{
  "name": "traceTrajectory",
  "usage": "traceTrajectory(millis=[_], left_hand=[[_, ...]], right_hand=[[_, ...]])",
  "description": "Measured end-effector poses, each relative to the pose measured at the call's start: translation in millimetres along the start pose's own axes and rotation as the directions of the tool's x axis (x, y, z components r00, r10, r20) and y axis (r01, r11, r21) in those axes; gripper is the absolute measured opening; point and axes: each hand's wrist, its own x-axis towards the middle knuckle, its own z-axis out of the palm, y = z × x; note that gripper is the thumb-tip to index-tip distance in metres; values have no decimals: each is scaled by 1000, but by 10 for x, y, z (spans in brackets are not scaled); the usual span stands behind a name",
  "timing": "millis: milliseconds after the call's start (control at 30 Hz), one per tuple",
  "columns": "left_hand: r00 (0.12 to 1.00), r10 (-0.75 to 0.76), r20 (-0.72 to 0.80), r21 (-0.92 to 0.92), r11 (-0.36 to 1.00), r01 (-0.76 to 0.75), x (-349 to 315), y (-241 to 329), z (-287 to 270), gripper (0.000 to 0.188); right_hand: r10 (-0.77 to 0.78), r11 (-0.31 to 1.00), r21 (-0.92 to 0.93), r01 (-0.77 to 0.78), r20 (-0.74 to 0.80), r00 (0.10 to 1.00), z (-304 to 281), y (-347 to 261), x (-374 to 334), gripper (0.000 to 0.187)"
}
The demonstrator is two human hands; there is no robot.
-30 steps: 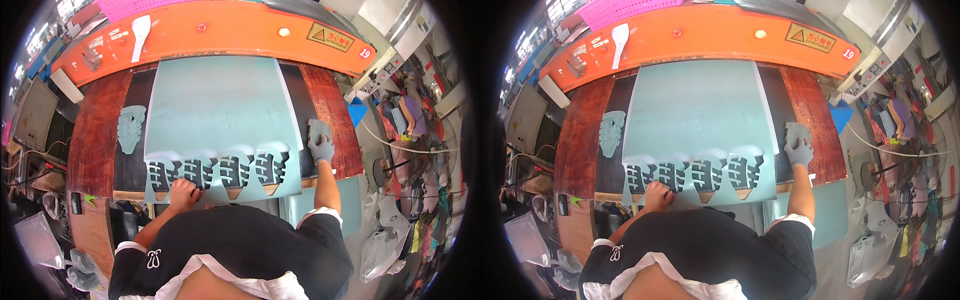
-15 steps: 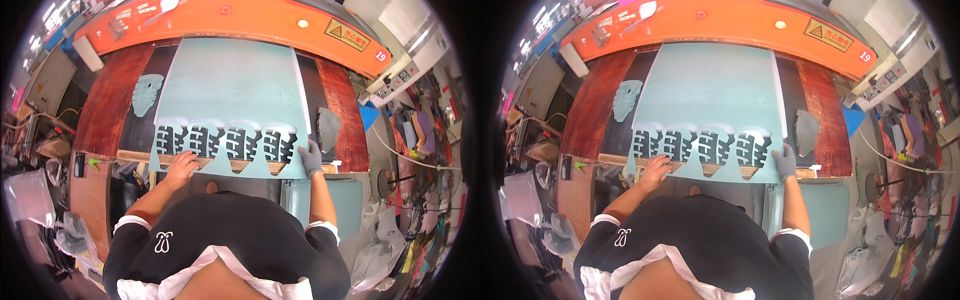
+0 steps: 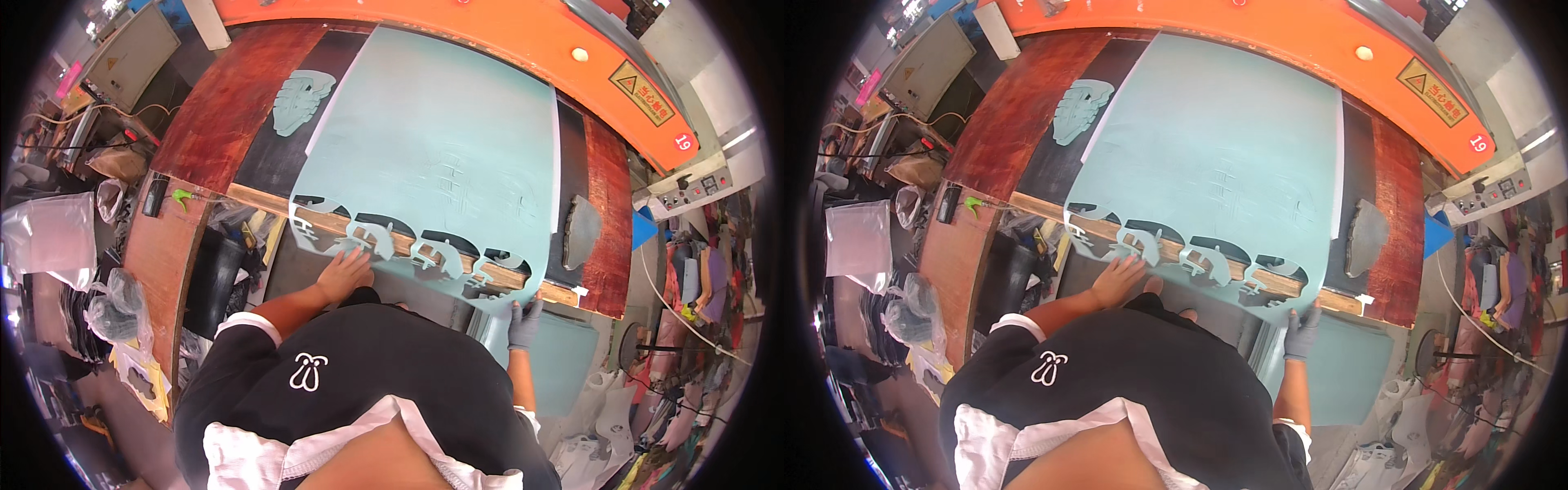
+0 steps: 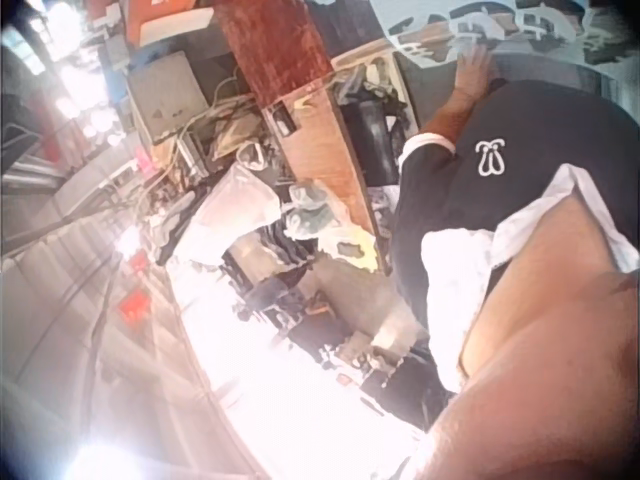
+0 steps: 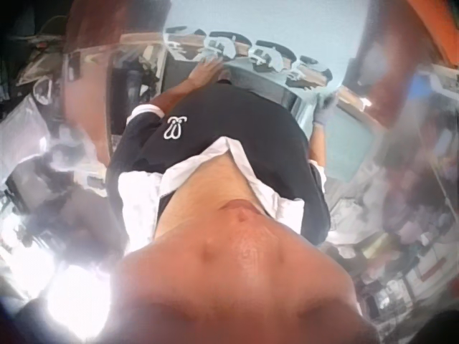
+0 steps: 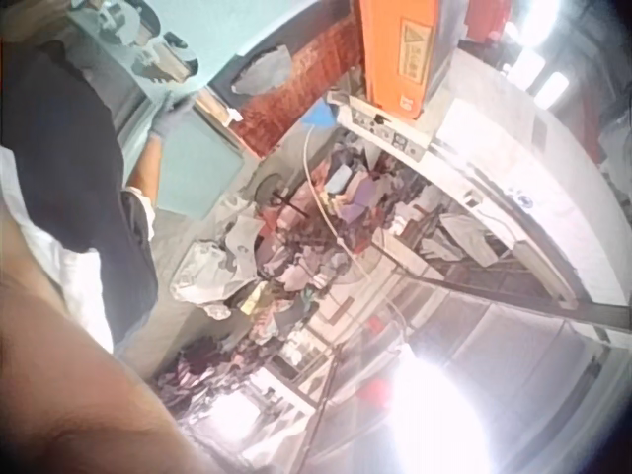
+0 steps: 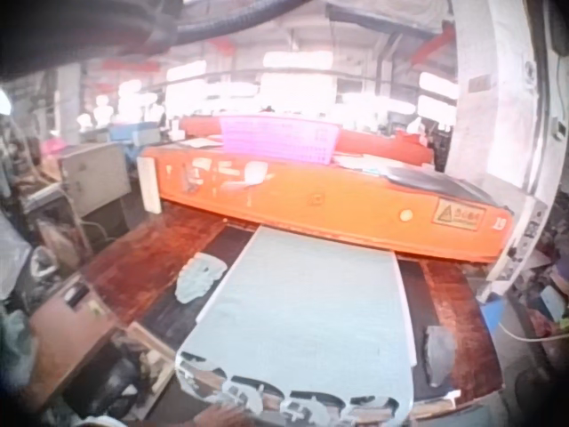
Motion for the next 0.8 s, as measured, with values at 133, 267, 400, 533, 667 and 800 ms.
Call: traceTrajectory(millis=[133,267,400,533,667,800], left_hand=[[950,-101,294,-278,942,186,154,-68,-326,42],[920,269,286,-890,430,150,158,-686,-918,29],[568,-720,-398,-828,549,115,233,-1557,-1207,32],[823,-344,452,-780,-599,178,413,-2047,-1094,39],[885,-80,459,-686,-665,295,545,-2121,-853,48],[962,80,259,-559,-800,217,590,-2214,-714,48]], right_hand=[[-121,948,-302,96,-66,990,-228,-213,137,32],[-268,931,-295,215,-152,951,-196,-804,439,30],[-412,910,-45,412,5,911,521,-1725,822,29],[-743,661,112,742,234,627,1473,-2703,997,33],[-826,460,244,854,471,311,2273,-3316,903,54],[-856,386,313,868,473,210,2710,-3421,808,62]])
